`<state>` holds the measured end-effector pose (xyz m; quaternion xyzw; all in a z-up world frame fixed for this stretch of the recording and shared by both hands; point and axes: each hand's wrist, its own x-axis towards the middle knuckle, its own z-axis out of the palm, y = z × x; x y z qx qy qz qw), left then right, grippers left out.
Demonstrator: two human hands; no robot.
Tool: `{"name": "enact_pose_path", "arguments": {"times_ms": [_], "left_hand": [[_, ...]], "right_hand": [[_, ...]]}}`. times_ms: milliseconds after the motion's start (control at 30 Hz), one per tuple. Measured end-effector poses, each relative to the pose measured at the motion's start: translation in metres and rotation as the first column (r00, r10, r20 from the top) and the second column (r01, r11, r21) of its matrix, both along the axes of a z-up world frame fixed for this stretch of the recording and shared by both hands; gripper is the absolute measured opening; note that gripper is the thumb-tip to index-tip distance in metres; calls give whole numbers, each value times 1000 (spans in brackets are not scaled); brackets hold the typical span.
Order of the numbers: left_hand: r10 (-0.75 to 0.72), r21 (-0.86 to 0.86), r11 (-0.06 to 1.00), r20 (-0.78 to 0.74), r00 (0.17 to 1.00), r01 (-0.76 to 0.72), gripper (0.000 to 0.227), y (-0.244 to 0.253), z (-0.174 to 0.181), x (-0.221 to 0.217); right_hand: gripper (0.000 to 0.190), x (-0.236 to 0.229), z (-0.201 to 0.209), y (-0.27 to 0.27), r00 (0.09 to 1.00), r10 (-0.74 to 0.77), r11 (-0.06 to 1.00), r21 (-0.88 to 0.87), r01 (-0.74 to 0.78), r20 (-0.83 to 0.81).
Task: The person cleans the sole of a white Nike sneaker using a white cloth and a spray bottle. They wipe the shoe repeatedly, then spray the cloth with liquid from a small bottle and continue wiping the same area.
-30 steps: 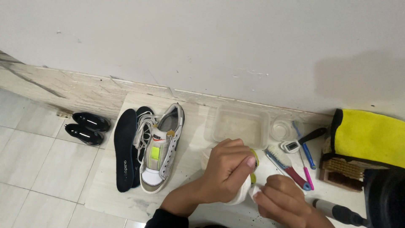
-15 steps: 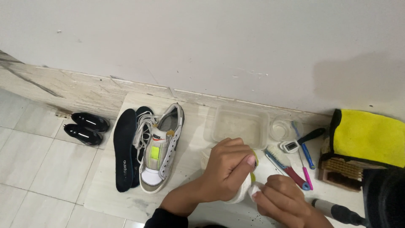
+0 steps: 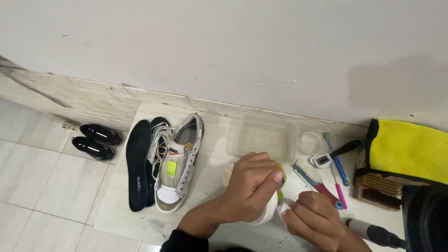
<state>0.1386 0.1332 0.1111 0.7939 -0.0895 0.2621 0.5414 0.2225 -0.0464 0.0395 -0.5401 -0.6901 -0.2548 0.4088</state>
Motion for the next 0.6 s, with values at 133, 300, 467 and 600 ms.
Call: {"name": "enact_pose_path", "arguments": {"times_ms": [133,300,467,600], "left_hand": [[-2,6,1000,-4,1000,2,38,1,2,0],[3,9,1000,16,1000,-3,39,1,0,0],[9,13,1000,5,1000,-9,38,0,1,0],[10,13,1000,6,1000,-10,37,0,1,0]], "right_hand": [[11,3,-9,2,1000,-30,997,73,29,3],[18,1,-3,0,999,36,999,-33,-36,6],[15,-1,-7,-5,1000,14,999,-51,-16,-28],[17,2,5,2,990,1,1000,3,-2,142]]}}
